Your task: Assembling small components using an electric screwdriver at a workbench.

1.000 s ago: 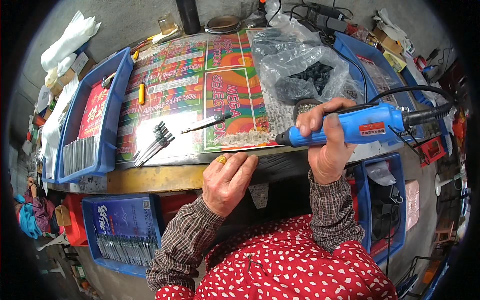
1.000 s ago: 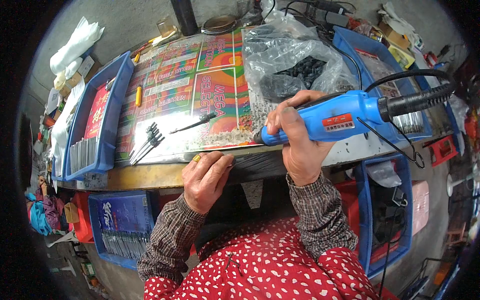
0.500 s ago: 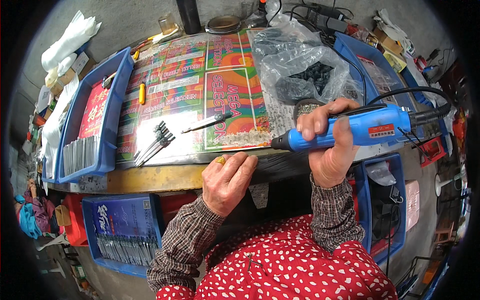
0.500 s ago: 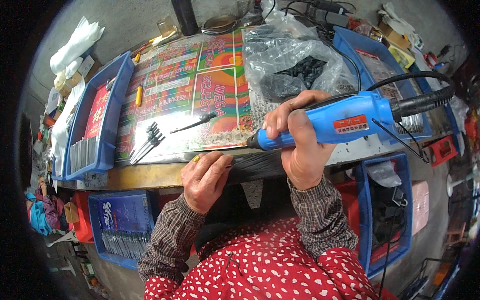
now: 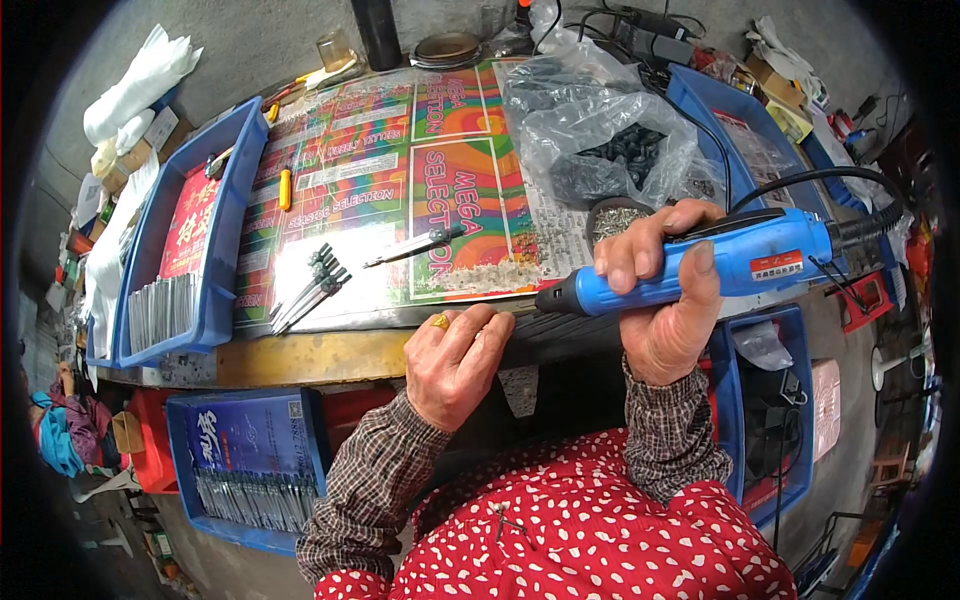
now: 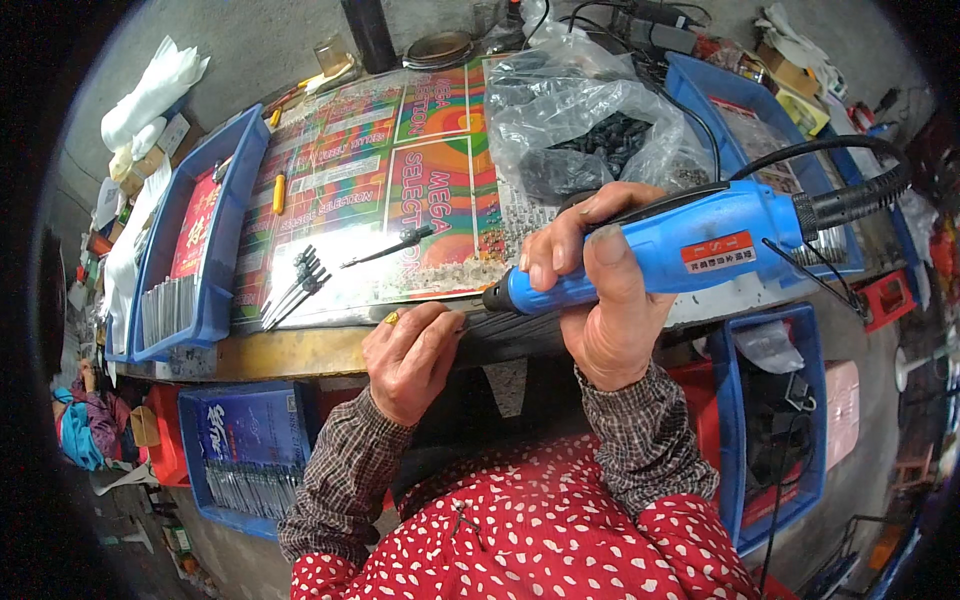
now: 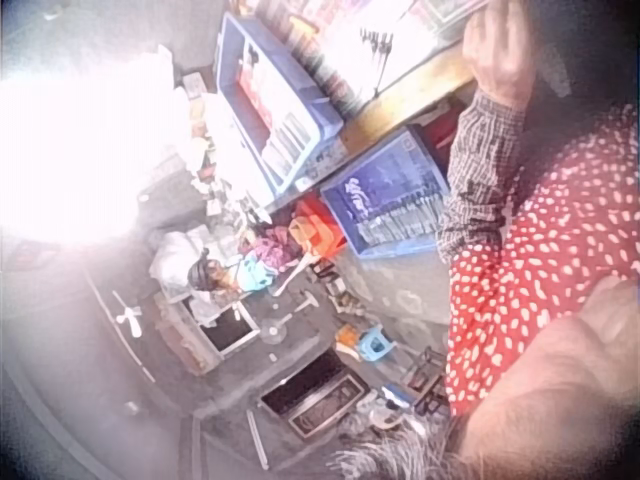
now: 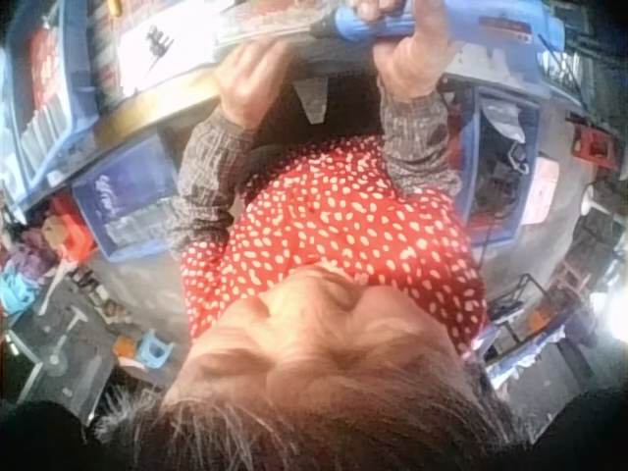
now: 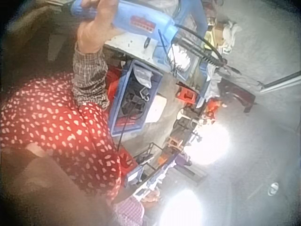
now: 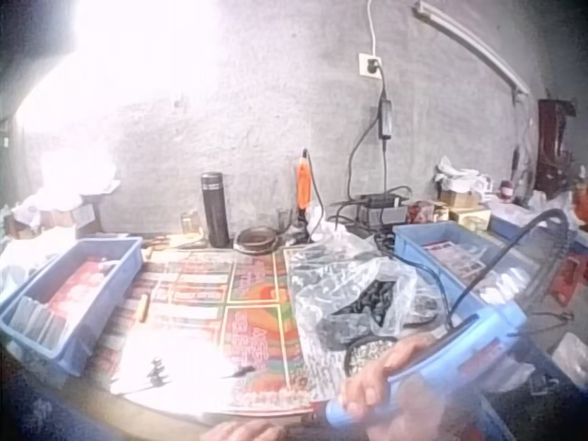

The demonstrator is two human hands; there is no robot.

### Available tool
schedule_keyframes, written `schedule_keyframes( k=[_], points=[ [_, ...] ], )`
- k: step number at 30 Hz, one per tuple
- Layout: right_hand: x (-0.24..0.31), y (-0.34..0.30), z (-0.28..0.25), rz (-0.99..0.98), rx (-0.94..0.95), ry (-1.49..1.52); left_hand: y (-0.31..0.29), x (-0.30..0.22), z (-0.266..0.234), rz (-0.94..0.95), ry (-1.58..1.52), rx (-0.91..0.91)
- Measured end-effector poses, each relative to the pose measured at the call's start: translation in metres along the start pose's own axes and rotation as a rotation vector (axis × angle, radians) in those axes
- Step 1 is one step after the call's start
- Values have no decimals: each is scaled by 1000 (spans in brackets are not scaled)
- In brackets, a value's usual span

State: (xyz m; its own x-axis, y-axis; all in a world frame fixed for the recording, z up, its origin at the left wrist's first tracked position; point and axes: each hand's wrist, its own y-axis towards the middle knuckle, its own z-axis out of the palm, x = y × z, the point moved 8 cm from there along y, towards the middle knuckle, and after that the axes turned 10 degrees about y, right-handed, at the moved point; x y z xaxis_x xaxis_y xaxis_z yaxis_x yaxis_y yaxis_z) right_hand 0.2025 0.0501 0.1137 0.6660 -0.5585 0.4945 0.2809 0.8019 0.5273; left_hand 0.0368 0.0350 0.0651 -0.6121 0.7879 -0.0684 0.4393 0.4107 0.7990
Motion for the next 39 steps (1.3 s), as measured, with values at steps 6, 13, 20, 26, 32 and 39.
schedule_keyframes(
  k=[6, 13, 20, 26, 32, 39],
  points=[
    [-1, 0, -2, 3, -4, -5, -2, -1, -5, 17, -19, -61],
    [1, -1, 0, -4, 7, 3, 0, -3, -6, 39, -17, -25],
    [1, -1, 0, 7, 12, -3, -1, -4, -4, 51, -25, -23],
    [2, -2, 3, -2, 4, -51, -1, -2, -5, 31, -58, -43],
    [0, -3, 3, 26, 3, 6, -1, -1, -5, 2, -76, -48],
    [-4, -4, 4, 38, -11, 11, 1, 0, -4, -15, -104, -39]
  ],
)
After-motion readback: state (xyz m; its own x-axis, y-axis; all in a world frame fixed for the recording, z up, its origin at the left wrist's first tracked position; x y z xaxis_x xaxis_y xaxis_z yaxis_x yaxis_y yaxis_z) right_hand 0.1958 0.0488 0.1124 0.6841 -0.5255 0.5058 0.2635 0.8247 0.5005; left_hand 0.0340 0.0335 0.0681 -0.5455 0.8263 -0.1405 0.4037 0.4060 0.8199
